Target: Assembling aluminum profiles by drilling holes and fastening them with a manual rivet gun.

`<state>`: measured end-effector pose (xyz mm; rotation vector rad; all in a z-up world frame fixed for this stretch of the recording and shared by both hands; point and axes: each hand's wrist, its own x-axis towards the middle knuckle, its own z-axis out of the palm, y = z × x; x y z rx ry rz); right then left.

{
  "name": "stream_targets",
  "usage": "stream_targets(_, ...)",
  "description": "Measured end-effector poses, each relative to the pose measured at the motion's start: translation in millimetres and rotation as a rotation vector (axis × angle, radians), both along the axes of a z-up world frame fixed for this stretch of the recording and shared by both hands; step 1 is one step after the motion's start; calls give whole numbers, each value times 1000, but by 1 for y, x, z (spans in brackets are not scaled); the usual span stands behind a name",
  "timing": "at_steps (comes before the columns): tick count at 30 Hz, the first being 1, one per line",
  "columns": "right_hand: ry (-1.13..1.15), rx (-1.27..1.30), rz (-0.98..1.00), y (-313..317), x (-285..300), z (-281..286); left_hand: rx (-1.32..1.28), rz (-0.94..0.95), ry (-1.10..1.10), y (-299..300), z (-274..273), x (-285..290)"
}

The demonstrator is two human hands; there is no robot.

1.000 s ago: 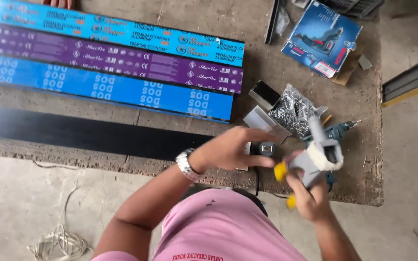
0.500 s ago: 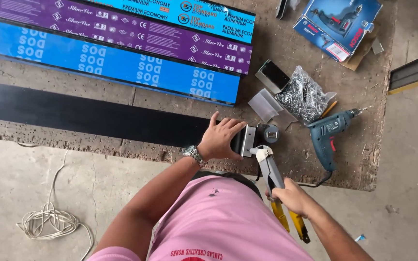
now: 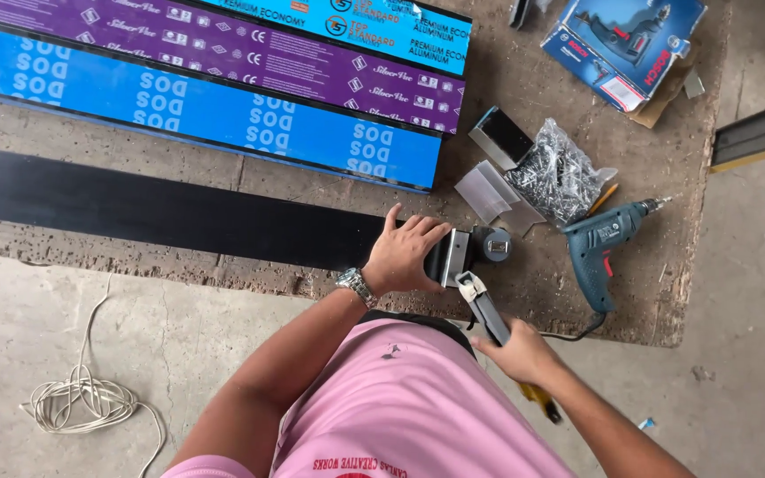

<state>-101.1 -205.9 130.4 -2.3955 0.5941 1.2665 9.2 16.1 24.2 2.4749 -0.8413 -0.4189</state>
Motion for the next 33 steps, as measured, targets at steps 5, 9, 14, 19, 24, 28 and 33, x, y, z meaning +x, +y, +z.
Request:
stream_targets(5,-180,-89,22,3,-4,-28,-6,-19,19,0,4,5)
stream_targets(9,70,-161,248,13,9,28,-30,-16,49,1,5,-6)
stream_targets(14,273,-3,171,5,23,47,-26,-13,34,2,3,-2)
stream_targets(19,-24,47,290,-44,-4,-42,-31,-7,10,3,2,-1)
stream_targets(24,-112,7,186,-10,4,-26,-23,-4,14,2,7,-1)
stream_targets(28,-236,-52,204,-9,-5,-37,-23,-2,5,2,2,-1)
stream_targets(33,91,-151,379,8,19,44,-11,-5,0,2,1,-5)
